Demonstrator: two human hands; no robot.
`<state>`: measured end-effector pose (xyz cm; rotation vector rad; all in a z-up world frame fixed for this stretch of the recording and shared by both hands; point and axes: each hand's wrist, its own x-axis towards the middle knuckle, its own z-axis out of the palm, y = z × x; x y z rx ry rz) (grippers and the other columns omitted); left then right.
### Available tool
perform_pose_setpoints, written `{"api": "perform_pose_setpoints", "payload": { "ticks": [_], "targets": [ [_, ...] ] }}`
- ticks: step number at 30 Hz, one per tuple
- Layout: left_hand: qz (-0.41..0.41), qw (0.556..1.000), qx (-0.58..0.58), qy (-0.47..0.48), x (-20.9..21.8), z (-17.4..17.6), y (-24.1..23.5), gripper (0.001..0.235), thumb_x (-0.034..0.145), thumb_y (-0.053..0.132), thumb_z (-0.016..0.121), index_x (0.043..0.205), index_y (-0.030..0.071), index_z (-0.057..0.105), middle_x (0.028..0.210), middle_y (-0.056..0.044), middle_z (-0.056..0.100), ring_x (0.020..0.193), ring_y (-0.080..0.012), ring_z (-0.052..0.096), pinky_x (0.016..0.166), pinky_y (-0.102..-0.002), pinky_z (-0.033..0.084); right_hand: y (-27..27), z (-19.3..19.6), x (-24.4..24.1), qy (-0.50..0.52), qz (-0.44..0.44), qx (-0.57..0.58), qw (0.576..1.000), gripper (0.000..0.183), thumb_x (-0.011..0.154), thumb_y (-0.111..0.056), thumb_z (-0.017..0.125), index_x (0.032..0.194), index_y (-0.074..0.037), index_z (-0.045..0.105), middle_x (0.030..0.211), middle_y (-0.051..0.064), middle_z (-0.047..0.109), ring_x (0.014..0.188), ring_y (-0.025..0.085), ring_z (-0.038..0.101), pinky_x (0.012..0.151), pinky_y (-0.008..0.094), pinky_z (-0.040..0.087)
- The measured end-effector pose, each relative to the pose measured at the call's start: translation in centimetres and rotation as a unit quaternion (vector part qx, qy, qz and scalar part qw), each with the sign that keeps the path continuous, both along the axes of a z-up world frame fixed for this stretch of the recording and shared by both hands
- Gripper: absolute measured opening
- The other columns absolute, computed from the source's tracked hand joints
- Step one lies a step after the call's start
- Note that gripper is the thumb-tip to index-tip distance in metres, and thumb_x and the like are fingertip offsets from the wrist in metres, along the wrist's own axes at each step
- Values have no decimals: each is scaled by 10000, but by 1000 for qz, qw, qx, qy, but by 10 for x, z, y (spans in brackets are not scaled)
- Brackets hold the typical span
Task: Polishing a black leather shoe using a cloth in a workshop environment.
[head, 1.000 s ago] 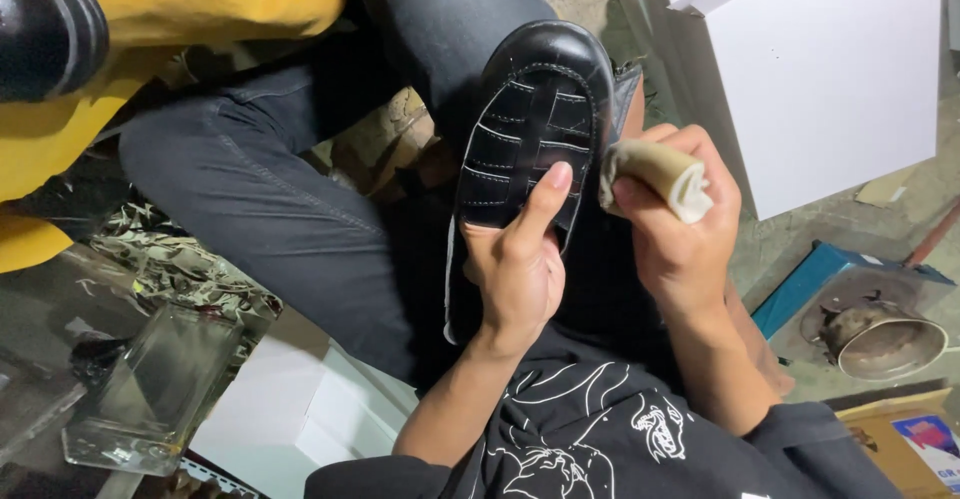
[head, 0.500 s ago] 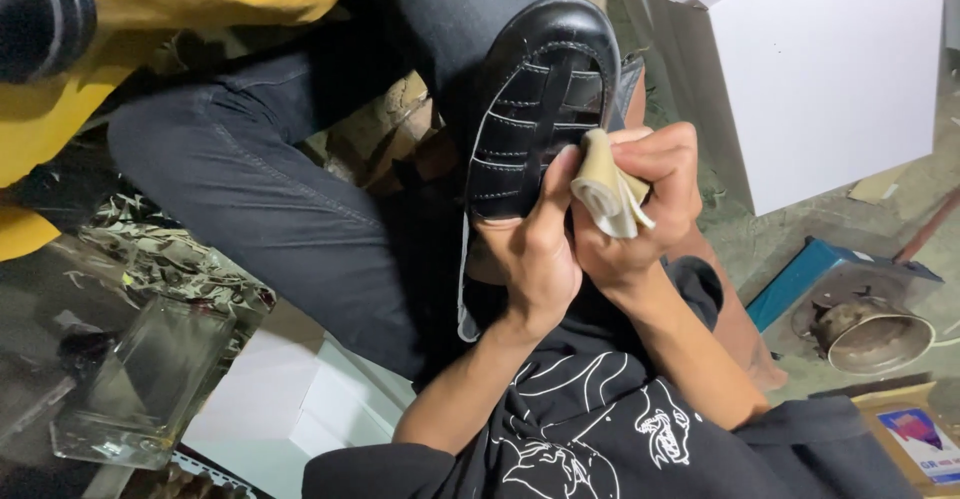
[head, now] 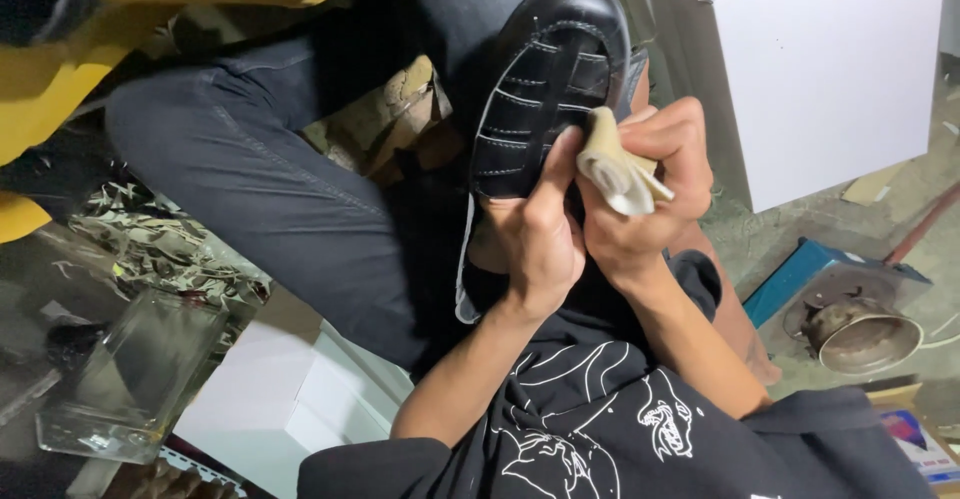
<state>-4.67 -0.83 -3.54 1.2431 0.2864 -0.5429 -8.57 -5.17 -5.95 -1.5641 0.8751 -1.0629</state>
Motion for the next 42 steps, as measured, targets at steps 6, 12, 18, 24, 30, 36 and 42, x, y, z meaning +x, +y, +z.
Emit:
{"api": "perform_pose_setpoints", "payload": {
  "ticks": [6, 12, 18, 24, 30, 36, 42],
  "targets": [
    [-2, 1000, -6, 1, 0, -4, -1, 306, 907, -52, 742, 1206, 12, 717, 1109, -93, 748, 1066, -128, 669, 958, -366, 593, 0, -7, 11, -35, -60, 11, 998, 222, 922, 8, 783, 867, 80, 580, 799, 132, 491, 613, 154, 523, 601, 275, 420],
    [-38, 999, 28, 2, 2, 11, -1, 282, 914, 77, 749, 1188, 31, 701, 1254, -110, 711, 1155, -212, 675, 1131, -367, 532, -18, 6, 8, -63, -51, 287, 954, 112, 893, -41, 610, 1000, -62, 582, 710, 37, 481, 484, 78, 360, 411, 230, 291],
    [28, 998, -36, 33, 2, 18, -10, 419, 841, 1, 819, 1242, 41, 707, 1127, -25, 722, 1070, -108, 637, 983, -373, 572, -12, -16, -11, -231, 15, 275, 933, 219, 890, -122, 717, 896, -131, 499, 774, -26, 407, 514, 51, 388, 446, 219, 347],
    [-4, 1000, 4, -3, 2, 5, 0, 337, 895, -10, 782, 1224, 26, 718, 1166, -83, 744, 1117, -124, 648, 1001, -369, 580, -5, -15, -9, -81, 43, 77, 993, 266, 838, 140, 784, 885, 46, 540, 853, 121, 471, 644, 202, 583, 661, 279, 462],
    [-25, 999, 29, 4, 8, 10, -1, 253, 915, -5, 761, 1165, 18, 729, 1090, -82, 744, 1058, -109, 647, 983, -375, 578, -5, -28, -8, -14, -1, 5, 1000, 310, 870, 128, 800, 871, 53, 500, 816, 108, 426, 620, 152, 518, 681, 259, 433],
    [-34, 999, 34, -14, 5, 11, -4, 240, 912, 27, 787, 1145, 55, 740, 1085, -43, 754, 1039, -82, 666, 965, -347, 587, -9, -15, -1, 0, -33, -7, 999, 314, 875, 112, 753, 838, 54, 447, 762, 122, 386, 603, 168, 460, 630, 281, 367],
    [-21, 1000, -7, -5, 6, 11, -4, 216, 930, 39, 731, 1145, 26, 714, 1190, -104, 730, 1103, -202, 687, 1094, -360, 551, -19, -2, -3, -185, 28, 367, 911, 199, 899, -204, 614, 975, -78, 480, 680, -4, 302, 581, 90, 286, 503, 213, 238]
  ]
}}
